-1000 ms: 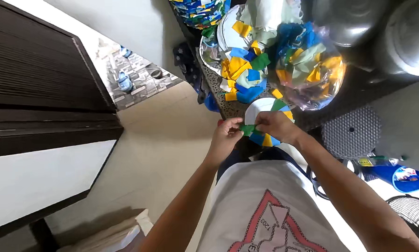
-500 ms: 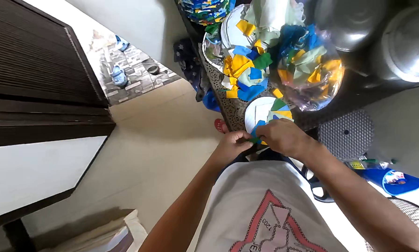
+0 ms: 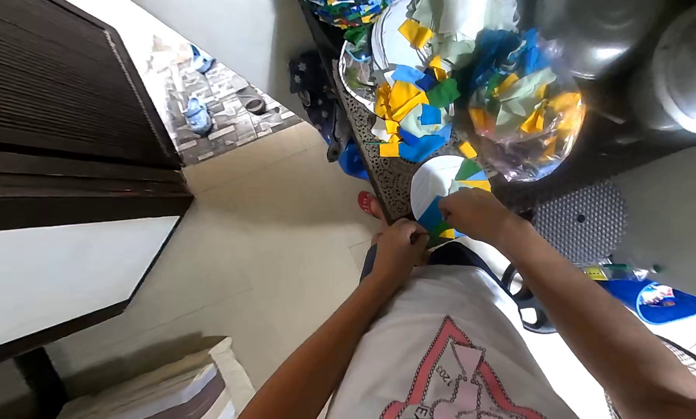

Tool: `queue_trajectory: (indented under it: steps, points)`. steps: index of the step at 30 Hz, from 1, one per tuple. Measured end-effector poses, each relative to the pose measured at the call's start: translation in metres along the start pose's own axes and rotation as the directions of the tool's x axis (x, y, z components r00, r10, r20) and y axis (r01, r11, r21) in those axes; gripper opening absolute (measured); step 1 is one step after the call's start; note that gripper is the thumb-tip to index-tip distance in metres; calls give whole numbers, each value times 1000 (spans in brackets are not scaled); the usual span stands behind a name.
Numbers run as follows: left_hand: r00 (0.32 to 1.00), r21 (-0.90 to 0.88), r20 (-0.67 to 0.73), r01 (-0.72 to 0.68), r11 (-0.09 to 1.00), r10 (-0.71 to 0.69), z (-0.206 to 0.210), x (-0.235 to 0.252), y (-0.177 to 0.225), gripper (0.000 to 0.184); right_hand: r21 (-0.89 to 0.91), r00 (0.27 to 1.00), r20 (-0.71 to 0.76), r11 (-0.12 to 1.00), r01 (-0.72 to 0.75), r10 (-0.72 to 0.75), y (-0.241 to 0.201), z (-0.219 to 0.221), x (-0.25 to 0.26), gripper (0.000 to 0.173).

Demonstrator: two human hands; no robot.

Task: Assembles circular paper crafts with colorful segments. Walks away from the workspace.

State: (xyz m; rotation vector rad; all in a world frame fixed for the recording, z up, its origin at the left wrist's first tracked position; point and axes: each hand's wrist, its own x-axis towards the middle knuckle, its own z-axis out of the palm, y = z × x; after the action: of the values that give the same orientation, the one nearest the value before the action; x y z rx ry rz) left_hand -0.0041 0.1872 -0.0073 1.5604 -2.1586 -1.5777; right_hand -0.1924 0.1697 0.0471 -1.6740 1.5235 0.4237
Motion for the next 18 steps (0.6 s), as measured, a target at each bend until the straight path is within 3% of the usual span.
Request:
queue_trajectory:
  steps: [6, 18]
  points:
    - [979, 129, -181, -71, 989, 94, -3, 16, -10, 17, -106, 999, -4, 993, -49, 49, -12, -9, 28, 18]
    - [968, 228, -197, -111, 967, 157, -9, 28, -13, 14, -103, 996, -14, 991, -84, 83, -10, -8, 37, 21]
